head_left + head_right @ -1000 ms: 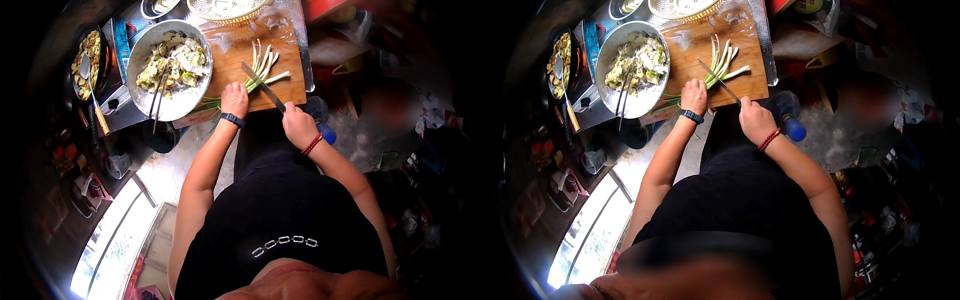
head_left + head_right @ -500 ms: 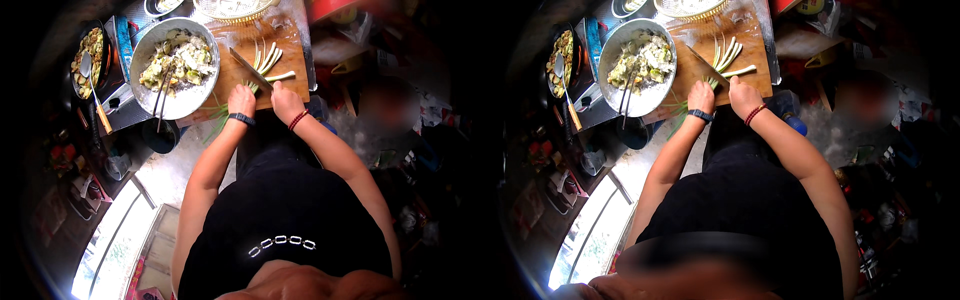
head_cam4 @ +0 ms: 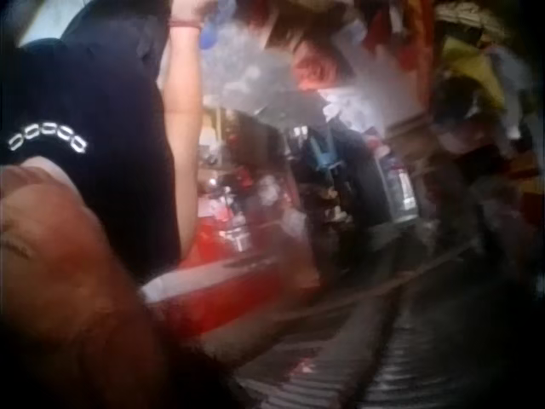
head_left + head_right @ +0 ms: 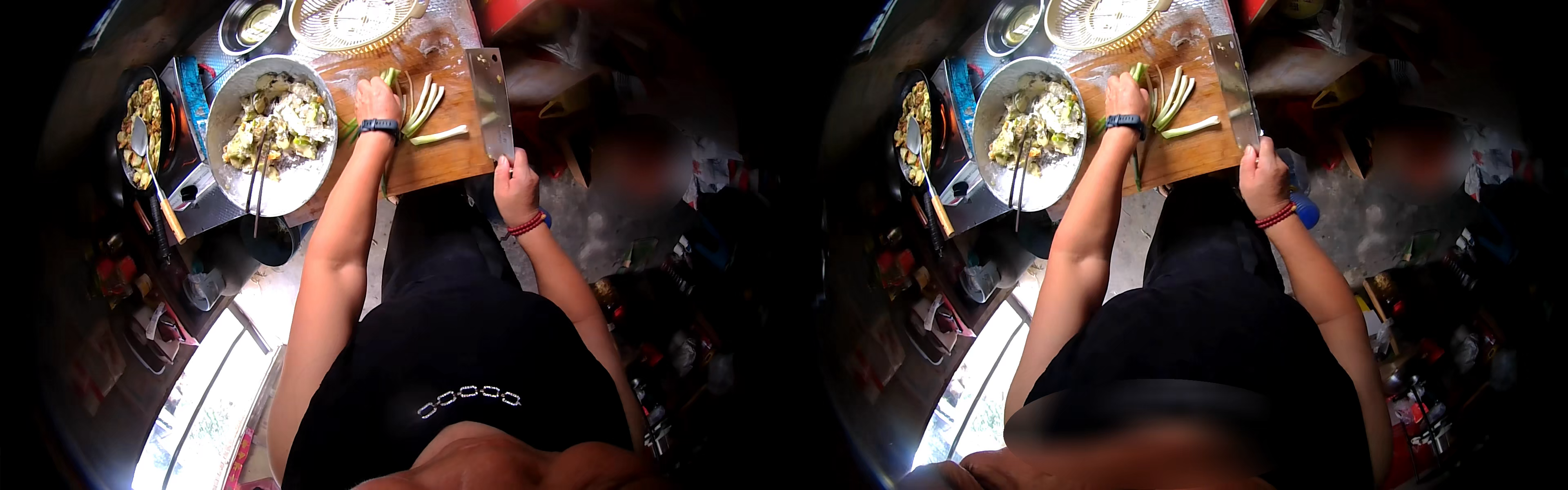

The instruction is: The person stir-fries vegetables in a pan using a spatula, reaches into a plastic bag, and chops scallions on a wooden board with a cleaver before adding them to the pan.

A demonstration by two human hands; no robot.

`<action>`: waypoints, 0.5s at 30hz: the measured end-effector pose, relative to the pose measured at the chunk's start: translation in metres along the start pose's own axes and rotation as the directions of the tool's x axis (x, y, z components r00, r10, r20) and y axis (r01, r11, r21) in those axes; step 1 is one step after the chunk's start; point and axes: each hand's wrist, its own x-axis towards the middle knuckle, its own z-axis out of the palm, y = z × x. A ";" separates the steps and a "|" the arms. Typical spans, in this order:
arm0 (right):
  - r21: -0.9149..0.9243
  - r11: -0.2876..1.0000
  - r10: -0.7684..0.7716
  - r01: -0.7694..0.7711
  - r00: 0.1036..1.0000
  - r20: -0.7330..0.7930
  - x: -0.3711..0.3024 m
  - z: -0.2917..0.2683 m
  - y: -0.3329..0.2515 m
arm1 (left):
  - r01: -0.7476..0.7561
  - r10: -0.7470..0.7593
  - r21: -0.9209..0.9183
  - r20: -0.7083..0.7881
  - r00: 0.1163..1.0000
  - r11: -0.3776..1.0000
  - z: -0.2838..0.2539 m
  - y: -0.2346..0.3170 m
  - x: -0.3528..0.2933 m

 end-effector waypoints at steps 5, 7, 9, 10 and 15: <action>-0.063 0.996 0.060 -0.056 0.997 0.055 -0.002 -0.015 0.023 | -0.155 0.153 0.044 0.053 0.987 0.987 -0.005 0.048 0.001; -0.096 0.994 0.059 -0.052 0.995 0.079 -0.006 -0.008 0.025 | -0.222 0.218 0.037 0.076 0.973 0.974 -0.004 0.058 -0.013; -0.116 0.990 0.092 -0.081 0.992 0.091 -0.007 -0.003 0.021 | -0.338 0.333 0.064 0.068 0.940 0.939 -0.012 0.064 -0.027; -0.128 0.988 0.105 -0.092 0.990 0.096 -0.006 -0.002 0.017 | -0.397 0.395 0.086 0.036 0.918 0.914 -0.013 0.064 -0.036; -0.165 0.986 0.047 -0.024 0.990 0.135 0.004 -0.001 0.011 | -0.400 0.396 0.081 0.059 0.916 0.913 0.003 0.060 -0.065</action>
